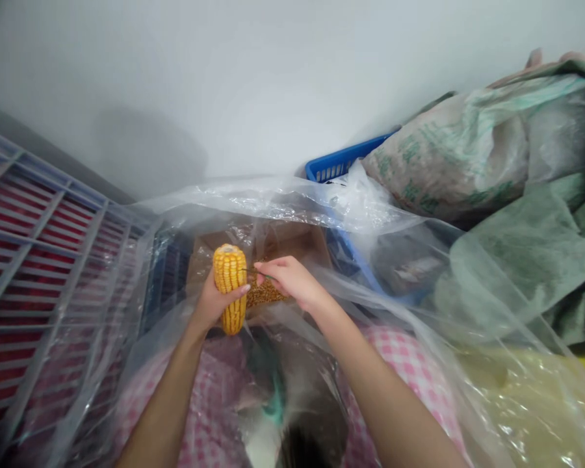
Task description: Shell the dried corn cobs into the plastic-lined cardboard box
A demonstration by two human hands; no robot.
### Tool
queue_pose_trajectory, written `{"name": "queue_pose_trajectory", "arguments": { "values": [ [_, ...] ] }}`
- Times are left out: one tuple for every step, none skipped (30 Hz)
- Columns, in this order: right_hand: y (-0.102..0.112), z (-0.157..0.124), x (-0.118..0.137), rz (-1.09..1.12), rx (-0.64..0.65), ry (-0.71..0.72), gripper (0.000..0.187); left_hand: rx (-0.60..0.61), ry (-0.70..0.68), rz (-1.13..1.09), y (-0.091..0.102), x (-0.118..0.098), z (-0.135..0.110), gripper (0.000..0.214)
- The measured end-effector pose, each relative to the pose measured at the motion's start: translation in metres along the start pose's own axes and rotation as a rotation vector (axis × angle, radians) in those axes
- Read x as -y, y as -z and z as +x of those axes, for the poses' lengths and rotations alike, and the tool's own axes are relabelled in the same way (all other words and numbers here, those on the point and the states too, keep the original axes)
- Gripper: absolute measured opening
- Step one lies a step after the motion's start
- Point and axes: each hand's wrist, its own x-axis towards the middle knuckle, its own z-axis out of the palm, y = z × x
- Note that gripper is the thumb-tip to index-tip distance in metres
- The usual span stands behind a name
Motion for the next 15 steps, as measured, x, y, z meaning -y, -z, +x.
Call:
{"name": "queue_pose_trajectory", "arguments": {
  "values": [
    [-0.001, 0.000, -0.002, -0.002, -0.025, 0.007, 0.036, -0.021, -0.002, -0.012, -0.002, 0.003, 0.001, 0.072],
    [-0.002, 0.000, -0.004, -0.011, -0.057, 0.009, 0.037, -0.041, 0.001, -0.026, -0.004, 0.006, 0.001, 0.071],
    [-0.004, 0.001, -0.006, -0.026, -0.093, 0.007, 0.037, -0.061, 0.005, -0.037, -0.007, 0.009, 0.002, 0.069],
    [-0.005, 0.001, -0.008, -0.044, -0.130, 0.005, 0.038, -0.083, 0.008, -0.042, -0.010, 0.011, 0.002, 0.067],
    [-0.006, 0.002, -0.009, -0.067, -0.164, 0.004, 0.038, -0.102, 0.012, -0.044, -0.013, 0.013, 0.003, 0.065],
    [-0.007, 0.003, -0.011, -0.090, -0.198, 0.004, 0.038, -0.116, 0.019, -0.042, -0.016, 0.014, 0.003, 0.063],
    [-0.008, 0.004, -0.012, -0.112, -0.231, 0.004, 0.038, -0.128, 0.029, -0.037, -0.019, 0.015, 0.003, 0.062],
    [-0.009, 0.005, -0.014, -0.132, -0.262, 0.004, 0.038, -0.140, 0.042, -0.030, -0.021, 0.016, 0.003, 0.061],
    [-0.009, 0.006, -0.015, -0.151, -0.289, 0.002, 0.038, -0.151, 0.057, -0.025, -0.023, 0.016, 0.003, 0.060],
    [-0.010, 0.008, -0.017, -0.170, -0.313, -0.002, 0.037, -0.160, 0.072, -0.021, -0.025, 0.017, 0.003, 0.059],
    [-0.012, 0.010, -0.019, -0.187, -0.337, -0.009, 0.037, -0.166, 0.087, -0.022, -0.026, 0.019, 0.003, 0.059],
    [-0.015, 0.013, -0.021, -0.202, -0.357, -0.014, 0.037, -0.173, 0.103, -0.027, -0.027, 0.020, 0.003, 0.059],
    [-0.018, 0.015, -0.024, -0.216, -0.370, -0.013, 0.037, -0.180, 0.120, -0.040, -0.029, 0.022, 0.003, 0.059],
    [-0.022, 0.017, -0.028, -0.226, -0.385, -0.011, 0.037, -0.185, 0.135, -0.067, -0.032, 0.024, 0.003, 0.058],
    [-0.026, 0.020, -0.031, -0.237, -0.405, -0.003, 0.039, -0.184, 0.150, -0.111, -0.035, 0.025, 0.003, 0.058]
  ]
}}
